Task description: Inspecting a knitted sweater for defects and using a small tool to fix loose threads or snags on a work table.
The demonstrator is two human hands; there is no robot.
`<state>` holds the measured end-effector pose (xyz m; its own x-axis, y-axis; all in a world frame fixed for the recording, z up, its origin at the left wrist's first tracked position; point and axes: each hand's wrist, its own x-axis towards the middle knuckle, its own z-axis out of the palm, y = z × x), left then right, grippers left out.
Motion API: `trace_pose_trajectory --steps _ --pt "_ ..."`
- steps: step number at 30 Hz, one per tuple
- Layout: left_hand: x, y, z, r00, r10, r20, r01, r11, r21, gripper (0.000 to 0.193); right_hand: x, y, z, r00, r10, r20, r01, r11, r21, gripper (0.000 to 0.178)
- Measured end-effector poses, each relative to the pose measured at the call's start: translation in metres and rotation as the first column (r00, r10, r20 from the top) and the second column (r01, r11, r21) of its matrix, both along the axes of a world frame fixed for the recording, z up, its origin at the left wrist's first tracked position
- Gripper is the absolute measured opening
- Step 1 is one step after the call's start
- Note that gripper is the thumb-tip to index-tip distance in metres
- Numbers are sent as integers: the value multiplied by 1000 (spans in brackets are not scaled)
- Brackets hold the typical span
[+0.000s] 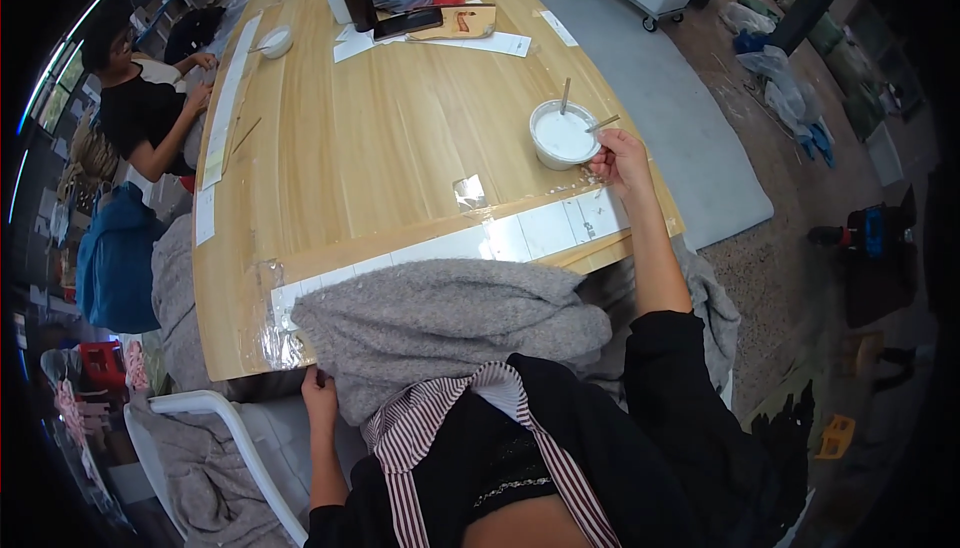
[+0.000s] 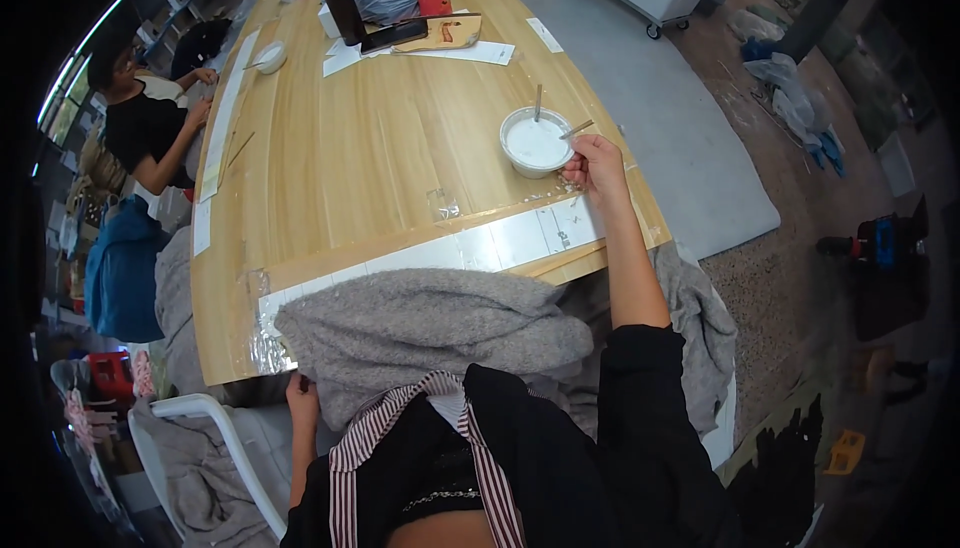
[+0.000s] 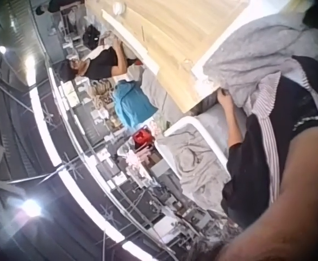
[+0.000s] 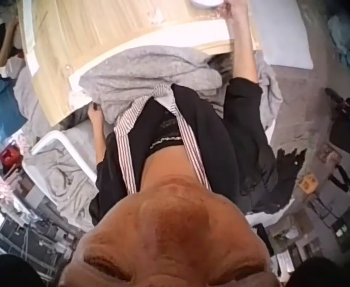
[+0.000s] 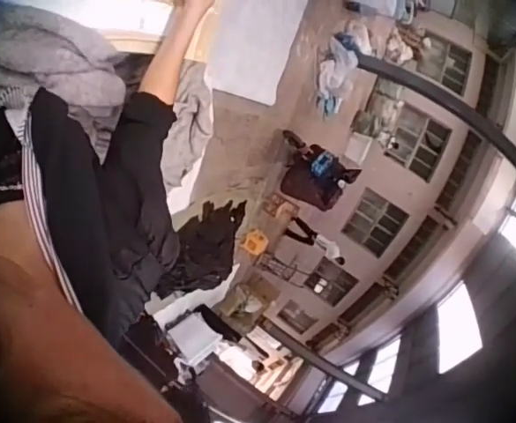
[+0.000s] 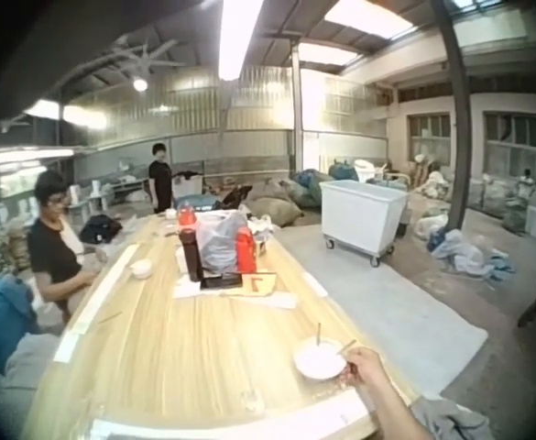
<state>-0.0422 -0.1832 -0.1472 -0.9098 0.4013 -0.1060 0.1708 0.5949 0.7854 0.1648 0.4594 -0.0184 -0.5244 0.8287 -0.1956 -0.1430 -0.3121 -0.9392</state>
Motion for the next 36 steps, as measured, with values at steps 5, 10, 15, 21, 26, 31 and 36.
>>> trace_pose_trajectory --steps 5,10,15,21,26,31,36 --pt "34 7 15 970 214 -114 -201 973 114 34 9 8 -9 997 -83 -6 83 996 -21 11" --pt "51 -6 38 907 261 -330 -291 956 -46 32 15 -34 -18 967 -214 -140 203 975 -89 14" --pt "53 -19 101 963 259 69 -233 937 -262 19 25 -143 -18 988 -124 -97 137 980 147 20" --pt "37 35 218 962 -135 238 -36 799 600 12 11 -285 20 810 572 133 -585 768 260 34" --pt "-31 120 304 869 -443 221 -93 294 951 16 -26 -353 42 688 360 630 -711 164 684 50" --pt "-127 171 337 843 -409 350 -291 200 936 14 -73 -253 99 849 187 495 -475 682 557 30" --pt "-199 216 314 819 -227 526 -504 150 850 18 -223 -123 146 981 171 -92 -81 790 608 19"
